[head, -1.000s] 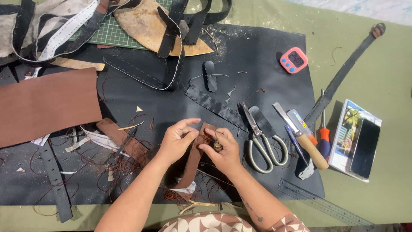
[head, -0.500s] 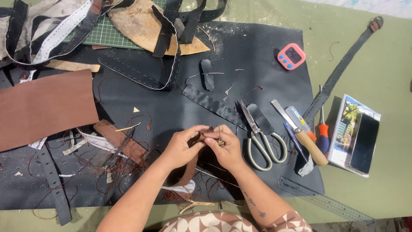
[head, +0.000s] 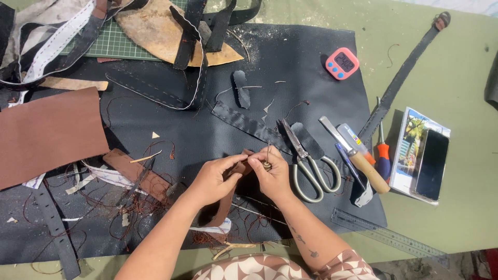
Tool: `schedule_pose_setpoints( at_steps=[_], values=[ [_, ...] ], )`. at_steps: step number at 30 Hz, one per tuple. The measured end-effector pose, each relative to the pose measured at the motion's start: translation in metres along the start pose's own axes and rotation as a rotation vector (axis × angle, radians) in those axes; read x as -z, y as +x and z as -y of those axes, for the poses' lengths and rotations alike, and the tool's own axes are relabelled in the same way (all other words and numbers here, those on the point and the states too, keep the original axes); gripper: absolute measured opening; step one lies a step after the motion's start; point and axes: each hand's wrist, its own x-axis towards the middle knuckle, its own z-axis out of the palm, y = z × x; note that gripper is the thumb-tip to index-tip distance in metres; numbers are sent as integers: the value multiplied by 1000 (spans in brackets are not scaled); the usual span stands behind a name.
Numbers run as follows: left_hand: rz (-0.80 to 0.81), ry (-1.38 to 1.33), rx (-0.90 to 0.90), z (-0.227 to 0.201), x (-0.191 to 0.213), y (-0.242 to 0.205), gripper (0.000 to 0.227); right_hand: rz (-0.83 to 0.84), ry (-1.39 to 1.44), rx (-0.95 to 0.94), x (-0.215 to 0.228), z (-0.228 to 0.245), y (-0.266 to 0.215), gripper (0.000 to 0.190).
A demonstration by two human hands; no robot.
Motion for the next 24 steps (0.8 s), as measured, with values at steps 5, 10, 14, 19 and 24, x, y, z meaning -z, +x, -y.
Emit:
schedule_pose_setpoints(
  at_steps=[5, 10, 14, 19, 24],
  values=[
    [-10, 17, -49, 7, 0, 1, 42, -48, -18, 53, 4, -10, 1, 10],
    [1, 27, -80, 16, -1, 1, 33, -33, -66, 101, 1, -8, -3, 9],
    [-50, 97, -35, 18, -7, -2, 18, 2, -60, 116, -6, 4, -9, 8],
    [-129, 145, 24, 0, -10, -5, 14, -4, -37, 121, -4, -1, -11, 8],
    [-317, 62, 136, 17, -9, -11, 11, -122, -125, 58, 10, -7, -2, 18]
  ],
)
